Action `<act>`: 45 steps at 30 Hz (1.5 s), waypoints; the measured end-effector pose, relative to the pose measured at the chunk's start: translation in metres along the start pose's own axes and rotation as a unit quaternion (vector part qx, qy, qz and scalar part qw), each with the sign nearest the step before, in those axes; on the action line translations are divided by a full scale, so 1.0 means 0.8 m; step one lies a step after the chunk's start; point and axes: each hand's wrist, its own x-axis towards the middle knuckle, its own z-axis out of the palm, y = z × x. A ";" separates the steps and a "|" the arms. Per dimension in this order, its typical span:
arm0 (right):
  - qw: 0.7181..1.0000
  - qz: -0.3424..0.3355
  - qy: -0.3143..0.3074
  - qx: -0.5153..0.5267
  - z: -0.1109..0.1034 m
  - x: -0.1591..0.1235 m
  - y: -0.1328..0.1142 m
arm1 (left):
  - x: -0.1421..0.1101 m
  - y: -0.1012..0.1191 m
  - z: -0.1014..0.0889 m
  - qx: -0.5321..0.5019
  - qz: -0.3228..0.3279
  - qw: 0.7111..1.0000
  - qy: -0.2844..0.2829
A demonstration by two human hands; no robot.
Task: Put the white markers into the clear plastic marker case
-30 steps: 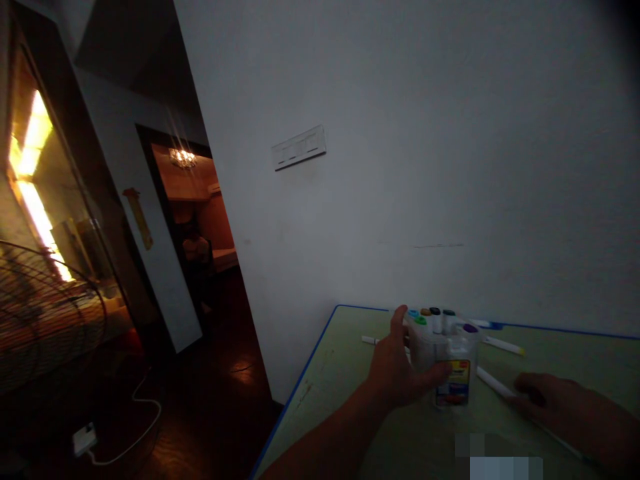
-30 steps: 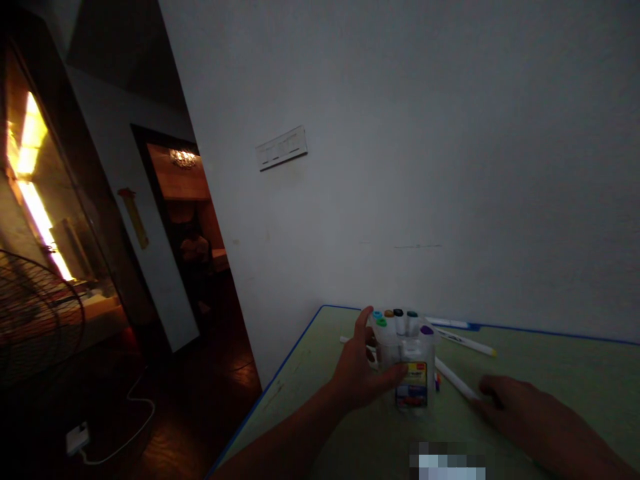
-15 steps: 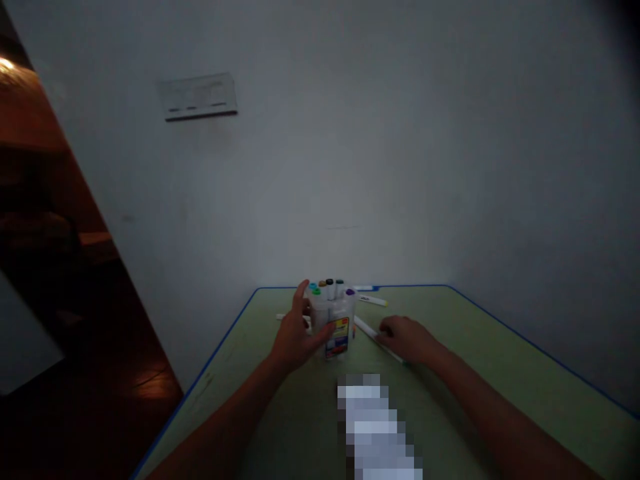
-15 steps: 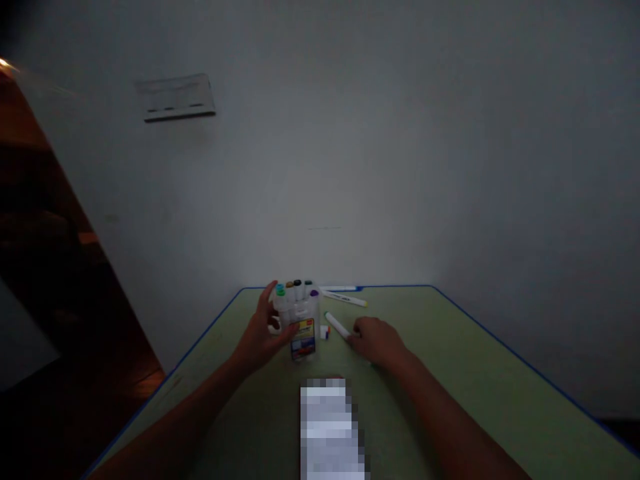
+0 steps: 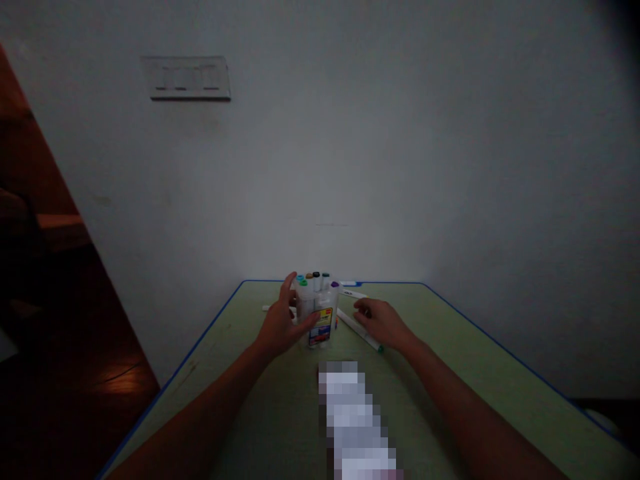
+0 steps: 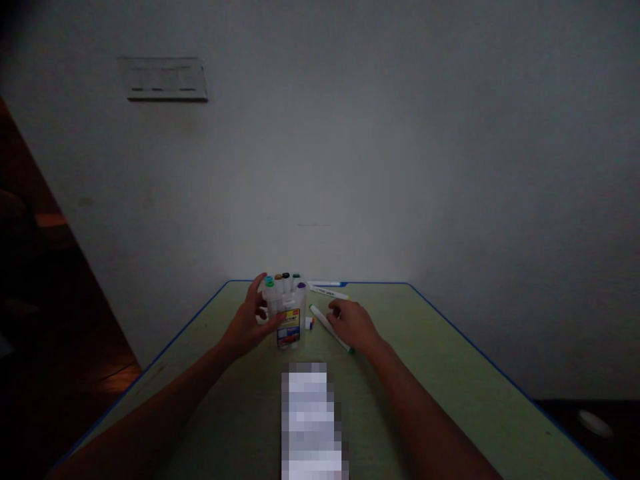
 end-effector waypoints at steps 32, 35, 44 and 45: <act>1.000 -0.011 -0.003 -0.013 0.001 0.001 0.008 | 0.003 -0.009 0.004 -0.048 0.013 0.999 -0.006; 0.996 -0.050 -0.010 0.075 0.005 -0.001 0.004 | 0.003 -0.014 0.005 -0.057 0.017 0.998 -0.011; 0.916 -0.139 -0.105 0.363 0.036 -0.011 -0.019 | -0.002 0.001 -0.027 -0.066 -0.002 0.993 -0.100; 0.913 -0.132 -0.108 0.370 0.038 -0.010 -0.018 | -0.004 0.002 -0.034 -0.064 -0.004 0.992 -0.113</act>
